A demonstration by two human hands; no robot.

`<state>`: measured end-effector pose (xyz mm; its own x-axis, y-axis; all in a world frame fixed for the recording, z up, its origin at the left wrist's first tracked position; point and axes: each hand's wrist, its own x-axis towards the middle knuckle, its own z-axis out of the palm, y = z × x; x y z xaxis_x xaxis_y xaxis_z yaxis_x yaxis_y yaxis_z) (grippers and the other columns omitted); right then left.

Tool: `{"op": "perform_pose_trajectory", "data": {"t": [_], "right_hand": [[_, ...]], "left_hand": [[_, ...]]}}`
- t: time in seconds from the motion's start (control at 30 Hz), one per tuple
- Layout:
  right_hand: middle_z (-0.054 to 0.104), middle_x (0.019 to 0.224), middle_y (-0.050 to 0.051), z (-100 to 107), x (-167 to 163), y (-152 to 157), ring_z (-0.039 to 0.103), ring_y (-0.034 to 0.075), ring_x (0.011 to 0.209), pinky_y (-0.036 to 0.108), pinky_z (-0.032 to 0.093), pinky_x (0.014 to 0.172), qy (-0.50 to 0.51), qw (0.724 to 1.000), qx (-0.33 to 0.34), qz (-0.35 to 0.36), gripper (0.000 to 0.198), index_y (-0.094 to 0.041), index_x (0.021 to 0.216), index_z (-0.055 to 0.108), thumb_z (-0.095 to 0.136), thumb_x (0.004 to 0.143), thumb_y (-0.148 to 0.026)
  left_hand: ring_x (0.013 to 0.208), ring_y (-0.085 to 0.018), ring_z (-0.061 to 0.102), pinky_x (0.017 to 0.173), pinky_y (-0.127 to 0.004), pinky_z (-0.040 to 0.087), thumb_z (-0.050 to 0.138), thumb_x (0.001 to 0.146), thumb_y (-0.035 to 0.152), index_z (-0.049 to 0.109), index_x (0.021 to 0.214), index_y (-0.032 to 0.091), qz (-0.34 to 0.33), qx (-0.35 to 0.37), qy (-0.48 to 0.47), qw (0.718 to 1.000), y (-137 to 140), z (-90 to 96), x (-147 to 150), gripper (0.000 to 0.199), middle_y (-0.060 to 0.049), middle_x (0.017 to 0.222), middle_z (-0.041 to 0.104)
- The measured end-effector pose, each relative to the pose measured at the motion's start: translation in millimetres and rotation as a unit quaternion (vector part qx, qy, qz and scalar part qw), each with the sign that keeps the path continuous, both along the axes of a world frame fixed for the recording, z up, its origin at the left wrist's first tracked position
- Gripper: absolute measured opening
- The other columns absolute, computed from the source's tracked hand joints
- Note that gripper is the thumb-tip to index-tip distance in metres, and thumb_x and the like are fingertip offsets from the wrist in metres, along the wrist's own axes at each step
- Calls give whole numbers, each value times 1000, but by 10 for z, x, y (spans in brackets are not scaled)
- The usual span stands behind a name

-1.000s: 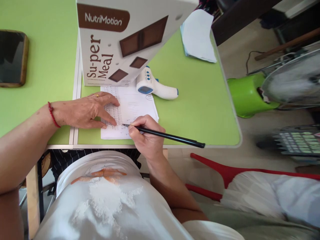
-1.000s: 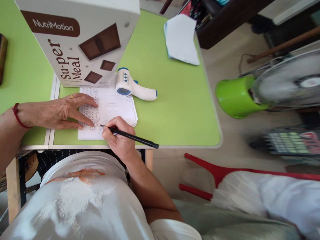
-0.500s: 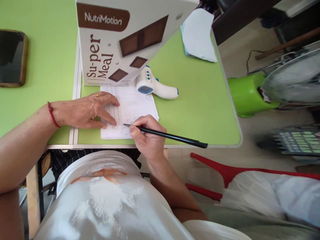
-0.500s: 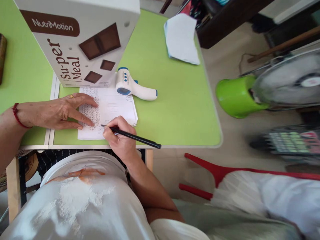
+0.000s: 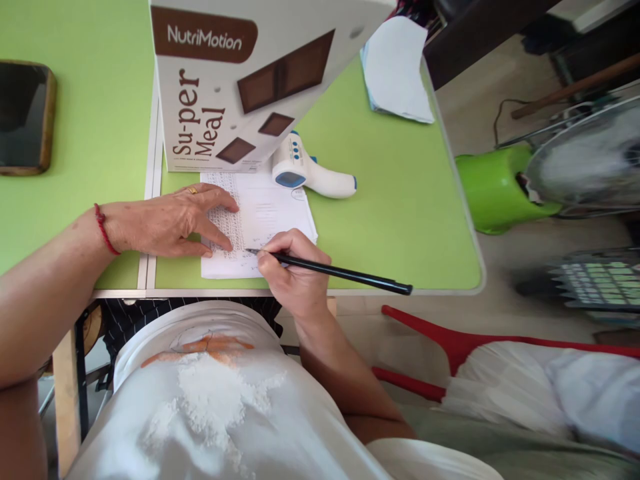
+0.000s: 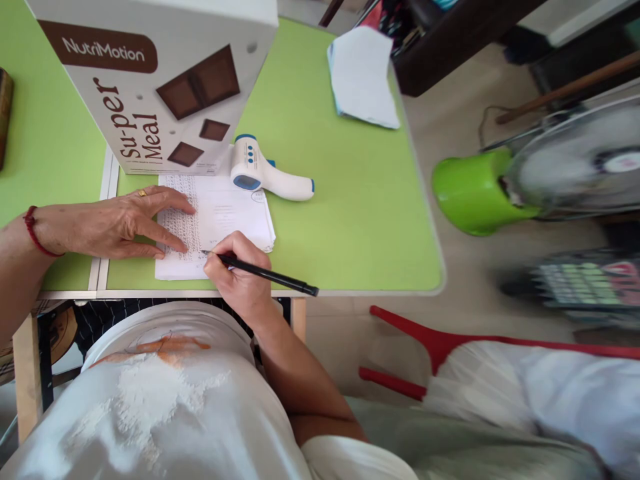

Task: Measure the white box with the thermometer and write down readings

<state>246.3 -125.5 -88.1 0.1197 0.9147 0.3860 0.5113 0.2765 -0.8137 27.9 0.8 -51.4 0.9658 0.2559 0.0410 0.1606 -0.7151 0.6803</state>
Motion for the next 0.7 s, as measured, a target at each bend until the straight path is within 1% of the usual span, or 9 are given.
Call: {"op": "perform_pose_trajectory", "data": {"t": [0.1, 0.27, 0.33, 0.4, 0.47, 0.53, 0.6, 0.63, 0.7], "right_hand": [[55, 55, -7, -12, 0, 11, 48, 10, 48, 25, 40, 48, 12, 1000, 10, -9, 13, -24, 67, 52, 60, 75, -18], [56, 59, -7, -65, -55, -18, 49, 10, 49, 25, 40, 48, 62, 995, 70, -45, 12, -25, 72, 54, 61, 80, -19], [59, 63, -6, -49, -42, -45, 52, 11, 52, 27, 44, 50, 44, 993, 83, -77, 7, -25, 78, 57, 62, 83, -22], [65, 73, -3, -1, 69, -37, 59, 14, 60, 30, 49, 56, 0, 989, 101, -109, 2, -25, 88, 62, 64, 87, -26], [70, 84, 1, 56, 328, 49, 66, 18, 74, 35, 54, 67, -73, 980, 127, -133, 7, -25, 94, 66, 64, 89, -28], [71, 86, 4, 88, 740, 234, 66, 22, 83, 42, 53, 77, -163, 962, 138, -168, 8, -25, 92, 70, 63, 87, -27], [70, 80, 6, 74, 1243, 496, 61, 22, 77, 45, 46, 77, -244, 943, 106, -201, 6, -25, 82, 72, 69, 79, -21], [67, 72, 5, 48, 1497, 642, 56, 20, 69, 44, 42, 73, -277, 933, 77, -216, 7, -25, 76, 73, 75, 73, -19], [55, 57, 1, -33, 1935, 931, 39, 13, 57, 43, 34, 68, -311, 919, 12, -240, 14, -25, 62, 71, 82, 67, -18]], "left_hand": [[141, -33, 44, 122, -50, 33, 62, 92, 31, 82, 111, 34, 0, 0, 0, 1000, 1, -3, -3, 28, -7, 148, 57], [143, -34, 43, 123, -52, 31, 62, 93, 29, 82, 112, 32, -3, 6, -3, 1000, 4, -19, -12, 27, -9, 149, 55], [143, -34, 43, 122, -52, 32, 62, 93, 28, 81, 113, 31, -4, 8, -1, 1000, 5, -20, -17, 27, -10, 149, 55], [142, -33, 43, 122, -52, 33, 63, 94, 27, 81, 114, 31, -5, 11, 3, 1000, 5, -15, -23, 27, -10, 149, 55], [142, -33, 44, 121, -52, 35, 64, 94, 27, 81, 115, 30, -7, 18, 6, 1000, 2, -7, -31, 27, -12, 148, 55], [142, -34, 44, 120, -55, 36, 64, 94, 28, 81, 114, 28, -4, 31, 10, 999, -2, -2, -41, 26, -14, 148, 54], [142, -36, 44, 119, -58, 37, 65, 94, 30, 81, 113, 26, 1, 43, 18, 999, -8, 1, -54, 26, -17, 148, 54], [142, -38, 45, 117, -59, 39, 65, 93, 31, 81, 113, 25, 3, 47, 22, 999, -12, 4, -62, 25, -18, 148, 53], [140, -39, 48, 114, -59, 42, 67, 93, 33, 80, 110, 22, 11, 52, 25, 998, -29, 30, -79, 25, -20, 147, 55]]}}
